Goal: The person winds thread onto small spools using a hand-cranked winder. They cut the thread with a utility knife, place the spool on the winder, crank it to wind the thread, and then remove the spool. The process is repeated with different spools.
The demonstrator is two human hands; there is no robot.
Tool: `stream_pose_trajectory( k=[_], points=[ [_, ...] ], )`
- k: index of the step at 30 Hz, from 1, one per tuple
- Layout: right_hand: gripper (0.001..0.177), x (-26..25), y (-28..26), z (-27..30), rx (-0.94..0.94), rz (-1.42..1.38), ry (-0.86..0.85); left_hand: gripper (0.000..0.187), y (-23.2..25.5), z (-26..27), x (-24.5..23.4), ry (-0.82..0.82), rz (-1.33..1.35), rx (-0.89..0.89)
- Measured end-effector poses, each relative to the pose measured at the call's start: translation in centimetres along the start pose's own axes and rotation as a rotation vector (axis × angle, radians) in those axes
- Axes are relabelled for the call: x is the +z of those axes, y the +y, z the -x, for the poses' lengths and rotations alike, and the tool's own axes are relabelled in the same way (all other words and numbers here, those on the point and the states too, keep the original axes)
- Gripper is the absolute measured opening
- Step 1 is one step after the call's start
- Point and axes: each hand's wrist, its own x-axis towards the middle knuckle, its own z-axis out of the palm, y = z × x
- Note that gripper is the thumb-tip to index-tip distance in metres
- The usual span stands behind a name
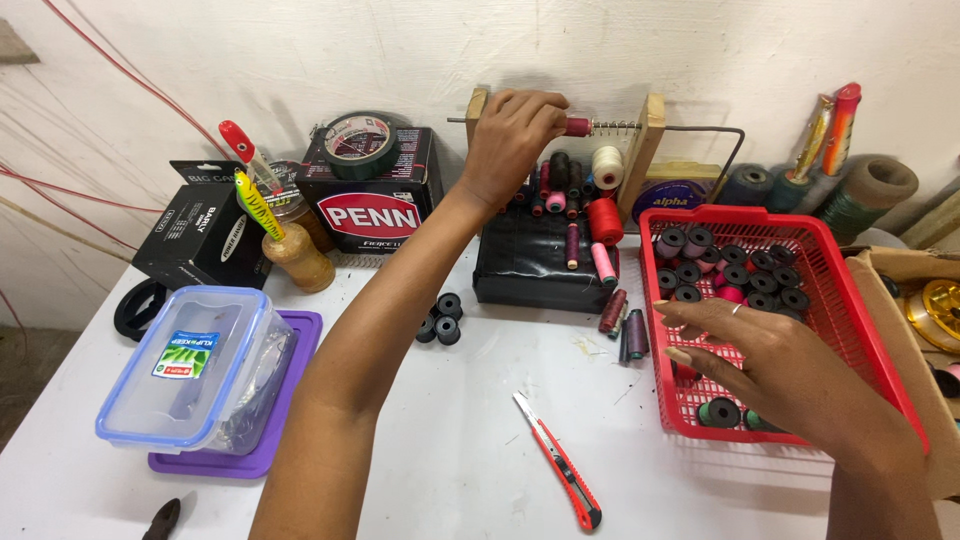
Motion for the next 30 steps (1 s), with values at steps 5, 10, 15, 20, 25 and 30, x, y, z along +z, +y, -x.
stream_pose_trajectory(
  k=[5, 10, 15, 20, 25, 30],
  points=[
    [0.043, -0.3, -0.7, 0.0, 0.087, 0.002, -0.038, 0.011, 1.3, 0.9, -1.6, 0.041, 0.095, -0.095],
    [0.046, -0.1, -1.3, -0.3, 0.163, 0.017, -0.117, 0.003, 2.9, 2.1, -2.9, 0.045, 0.284, -0.170],
    [0.048, -0.3, -2.0, -0.6, 0.260, 0.036, -0.179, 0.006, 4.6, 3.9, -2.9, 0.026, 0.428, -0.379],
    [0.046, 0.7, -1.9, -1.1, 0.226, 0.016, -0.191, 0.012, 6.3, 4.7, -1.5, 0.046, 0.527, -0.681],
    [0.049, 1.8, -1.6, -1.3, 0.032, -0.012, -0.158, 0.063, 6.5, 2.6, 0.2, -0.120, 0.895, -1.313],
    [0.048, 1.9, -1.1, -1.0, 0.011, 0.023, -0.166, 0.034, 6.3, 1.2, 2.4, 0.013, 1.001, -1.459]
  ],
)
